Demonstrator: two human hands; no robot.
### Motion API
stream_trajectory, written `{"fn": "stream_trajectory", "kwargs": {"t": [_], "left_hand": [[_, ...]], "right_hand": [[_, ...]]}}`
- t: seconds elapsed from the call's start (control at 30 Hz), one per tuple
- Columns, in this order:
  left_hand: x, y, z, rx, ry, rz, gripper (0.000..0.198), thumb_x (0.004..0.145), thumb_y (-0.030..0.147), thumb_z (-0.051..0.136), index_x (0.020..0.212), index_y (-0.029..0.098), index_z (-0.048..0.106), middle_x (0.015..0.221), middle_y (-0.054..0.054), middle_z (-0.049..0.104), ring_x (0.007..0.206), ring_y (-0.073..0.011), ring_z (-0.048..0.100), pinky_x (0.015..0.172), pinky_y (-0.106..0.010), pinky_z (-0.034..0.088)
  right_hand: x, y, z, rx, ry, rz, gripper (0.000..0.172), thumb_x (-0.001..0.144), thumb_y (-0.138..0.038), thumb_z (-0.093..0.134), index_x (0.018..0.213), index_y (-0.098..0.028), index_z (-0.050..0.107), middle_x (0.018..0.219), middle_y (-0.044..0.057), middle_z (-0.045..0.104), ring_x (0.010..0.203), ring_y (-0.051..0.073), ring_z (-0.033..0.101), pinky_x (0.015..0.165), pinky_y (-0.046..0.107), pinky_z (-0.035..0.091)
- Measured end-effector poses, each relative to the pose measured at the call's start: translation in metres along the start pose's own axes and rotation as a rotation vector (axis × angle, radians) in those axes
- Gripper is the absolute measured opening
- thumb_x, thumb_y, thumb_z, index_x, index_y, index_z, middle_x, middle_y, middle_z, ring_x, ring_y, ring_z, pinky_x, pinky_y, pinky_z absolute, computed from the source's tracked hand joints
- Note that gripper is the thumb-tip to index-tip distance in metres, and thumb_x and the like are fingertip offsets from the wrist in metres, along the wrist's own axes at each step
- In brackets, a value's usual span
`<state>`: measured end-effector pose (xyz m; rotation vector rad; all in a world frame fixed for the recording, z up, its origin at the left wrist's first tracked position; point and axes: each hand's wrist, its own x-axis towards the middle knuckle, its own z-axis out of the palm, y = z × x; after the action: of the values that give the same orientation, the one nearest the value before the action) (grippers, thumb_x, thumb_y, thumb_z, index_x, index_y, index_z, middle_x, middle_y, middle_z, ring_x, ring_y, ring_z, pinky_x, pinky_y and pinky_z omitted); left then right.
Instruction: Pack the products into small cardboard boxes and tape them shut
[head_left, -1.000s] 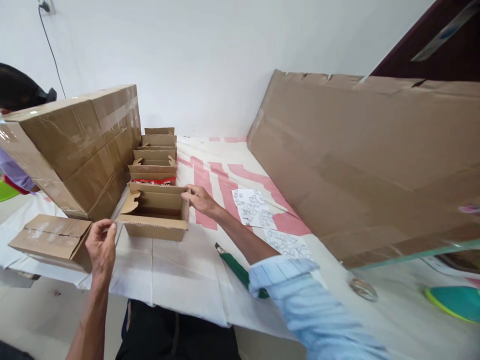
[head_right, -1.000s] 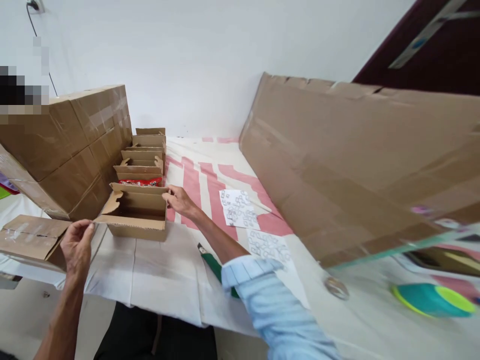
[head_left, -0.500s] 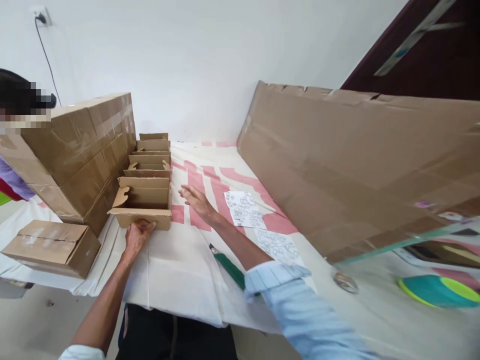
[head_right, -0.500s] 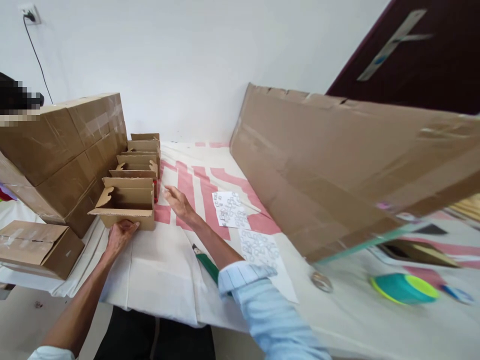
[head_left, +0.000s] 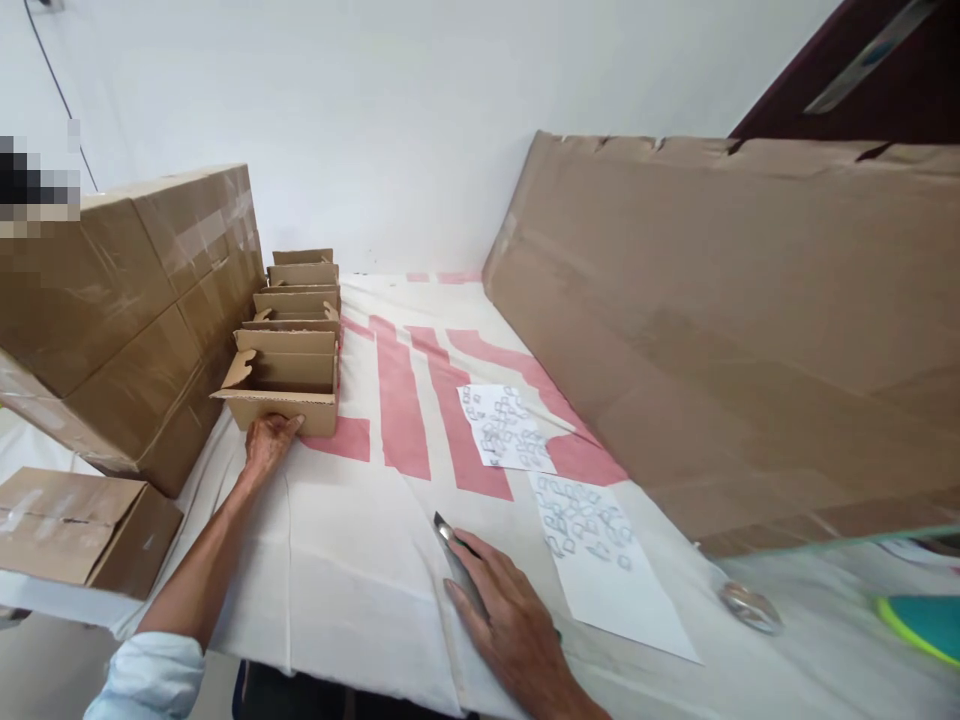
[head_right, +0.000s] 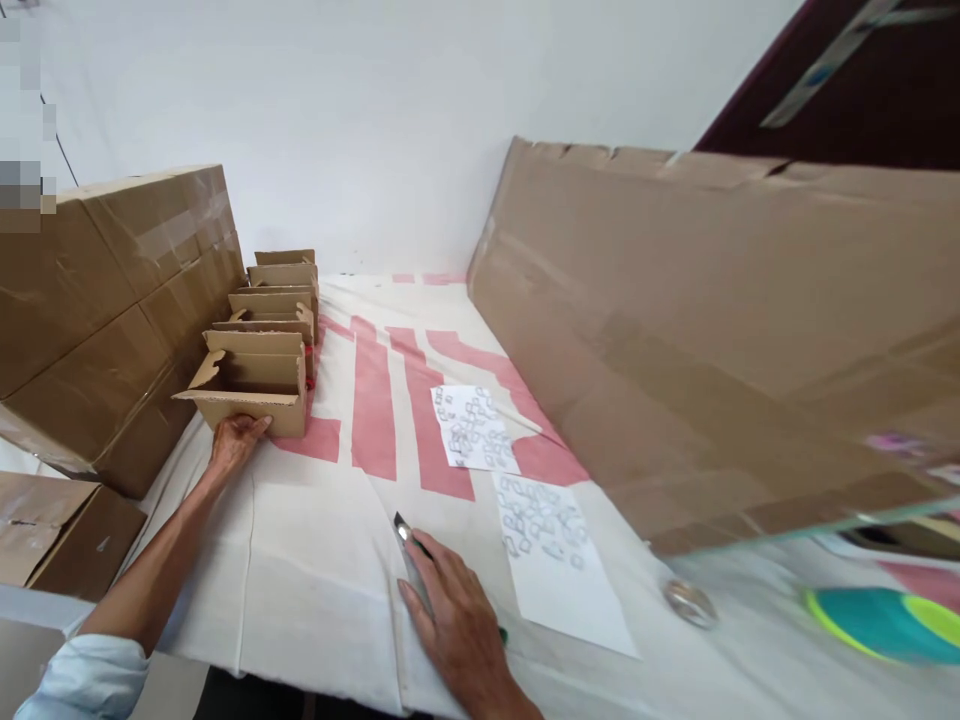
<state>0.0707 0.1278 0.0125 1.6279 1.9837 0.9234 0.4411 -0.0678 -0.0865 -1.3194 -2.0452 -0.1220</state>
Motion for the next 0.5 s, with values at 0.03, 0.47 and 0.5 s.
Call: {"fn": "stream_trajectory", "kwargs": {"t": [0.03,0.47,0.5], "left_hand": [[0.008,0.003,0.003,0.003,0.003,-0.001,0.048,0.088,0.062,0.066,0.062,0.022,0.071,0.066,-0.006,0.074,0.072,-0.0264,0.070,0.068,-0.034,0.046],[0.097,0.030,0.040,0.034,0.022,0.010,0.047,0.096,0.060,0.061,0.077,0.021,0.078,0.089,-0.014,0.082,0.099,-0.0338,0.076,0.088,-0.041,0.054],[0.100,0.033,0.041,0.028,0.010,0.024,0.046,0.099,0.059,0.060,0.082,0.020,0.080,0.094,-0.014,0.082,0.102,-0.0338,0.076,0.090,-0.042,0.055]], "right_hand": [[0.000,-0.001,0.000,-0.021,0.013,-0.010,0.039,0.108,-0.032,0.058,0.146,-0.023,0.063,0.140,0.012,0.073,0.123,0.027,0.071,0.099,0.042,0.060],[0.010,-0.007,-0.003,-0.065,0.081,-0.033,0.032,0.108,-0.026,0.057,0.138,-0.019,0.068,0.134,0.013,0.076,0.116,0.025,0.073,0.096,0.038,0.058],[0.009,-0.007,-0.002,-0.063,0.086,-0.033,0.033,0.108,-0.026,0.057,0.138,-0.019,0.068,0.134,0.013,0.076,0.115,0.025,0.074,0.096,0.039,0.058]]}}
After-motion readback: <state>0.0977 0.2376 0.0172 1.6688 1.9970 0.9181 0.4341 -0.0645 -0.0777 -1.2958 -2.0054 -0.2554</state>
